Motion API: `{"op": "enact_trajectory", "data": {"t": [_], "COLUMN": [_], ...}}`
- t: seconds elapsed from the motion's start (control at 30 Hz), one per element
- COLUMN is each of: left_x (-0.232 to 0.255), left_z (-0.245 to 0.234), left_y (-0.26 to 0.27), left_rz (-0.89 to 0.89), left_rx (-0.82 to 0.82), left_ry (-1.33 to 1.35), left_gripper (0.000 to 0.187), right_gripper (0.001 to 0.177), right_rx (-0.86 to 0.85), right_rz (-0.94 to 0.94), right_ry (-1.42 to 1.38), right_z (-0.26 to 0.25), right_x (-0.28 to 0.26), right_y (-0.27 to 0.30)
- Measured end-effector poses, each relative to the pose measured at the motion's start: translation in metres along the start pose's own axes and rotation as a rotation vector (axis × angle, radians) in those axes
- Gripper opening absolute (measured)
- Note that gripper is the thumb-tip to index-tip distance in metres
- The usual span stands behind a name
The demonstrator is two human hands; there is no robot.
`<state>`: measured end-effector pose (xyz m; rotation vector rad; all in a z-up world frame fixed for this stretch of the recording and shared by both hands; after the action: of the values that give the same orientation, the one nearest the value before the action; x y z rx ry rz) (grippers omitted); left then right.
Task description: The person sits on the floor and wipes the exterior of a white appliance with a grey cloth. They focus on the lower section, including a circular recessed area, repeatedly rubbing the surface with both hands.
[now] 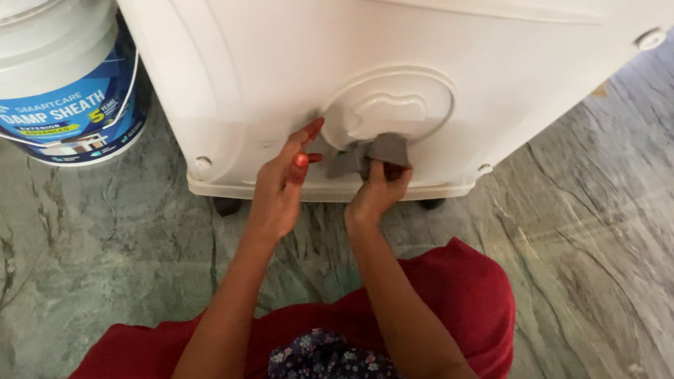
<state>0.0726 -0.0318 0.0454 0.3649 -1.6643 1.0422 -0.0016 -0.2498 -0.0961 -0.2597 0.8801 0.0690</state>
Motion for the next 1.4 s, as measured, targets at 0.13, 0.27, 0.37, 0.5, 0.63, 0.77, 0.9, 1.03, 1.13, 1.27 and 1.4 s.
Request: {"op": "enact_trajectory", "data": {"t": [0.13,0.27,0.37,0.5,0.63,0.77,0.9,1.03,1.13,1.27,1.4], "left_x": [-0.001,-0.003,-0.004,-0.009,-0.022,-0.025,-0.024,-0.014,-0.011,-0.018,-0.018], "left_z": [-0.002,0.001,0.003,0.006,0.014,0.023,0.028,0.022,0.016,0.013,0.010], "left_y": [-0.001,-0.001,-0.003,-0.009,-0.013,-0.011,-0.014,-0.015,-0.012,-0.009,-0.006], "left_rz": [0.004,-0.028,-0.026,0.046,-0.014,-0.031,-0.044,-0.085,-0.125,-0.171,-0.171], "left_rx": [0.016,0.004,0.007,0.032,-0.009,-0.046,-0.019,-0.033,-0.043,-0.049,-0.058], "left_ry": [-0.023,0.007,0.042,0.093,0.103,-0.030,-0.021,-0.042,-0.132,-0.189,-0.242], "left_gripper": [0.097,0.097,0.097,0.090,0.093,0.096,0.098,0.100,0.104,0.107,0.107], "right_gripper": [0.037,0.033,0.029,0.037,0.042,0.043,0.073,0.074,0.078,0.084,0.088], "right_rx": [-0.092,-0.147,-0.143,0.027,-0.024,-0.190,-0.434,-0.566,-0.637,-0.588,-0.548], "right_rz": [-0.146,-0.384,-0.440,-0.213,-0.414,-0.640,-0.735,-0.477,-0.399,-0.421,-0.509], "right_ry": [0.186,0.350,0.359,0.204,0.346,0.639,0.971,0.957,1.042,1.287,1.194], "right_z": [0.023,0.030,0.029,0.014,0.020,0.030,0.046,0.045,0.053,0.063,0.066], "right_x": [-0.030,-0.043,-0.041,-0.023,-0.024,-0.003,0.041,0.065,0.056,0.031,0.025], "right_y": [0.008,0.011,0.011,-0.007,0.004,0.036,0.077,0.055,0.048,0.042,0.054]}}
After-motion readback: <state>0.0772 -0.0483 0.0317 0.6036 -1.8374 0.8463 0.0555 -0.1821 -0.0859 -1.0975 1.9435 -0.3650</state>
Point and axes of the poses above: each hand's wrist, its own y-axis away from the middle knuckle, its own z-axis out of the palm, x = y × z, the point moved 9 cm from there along -y, towards the middle knuckle, and after that the axes turned 1 degree about x, right-handed, at the moved point
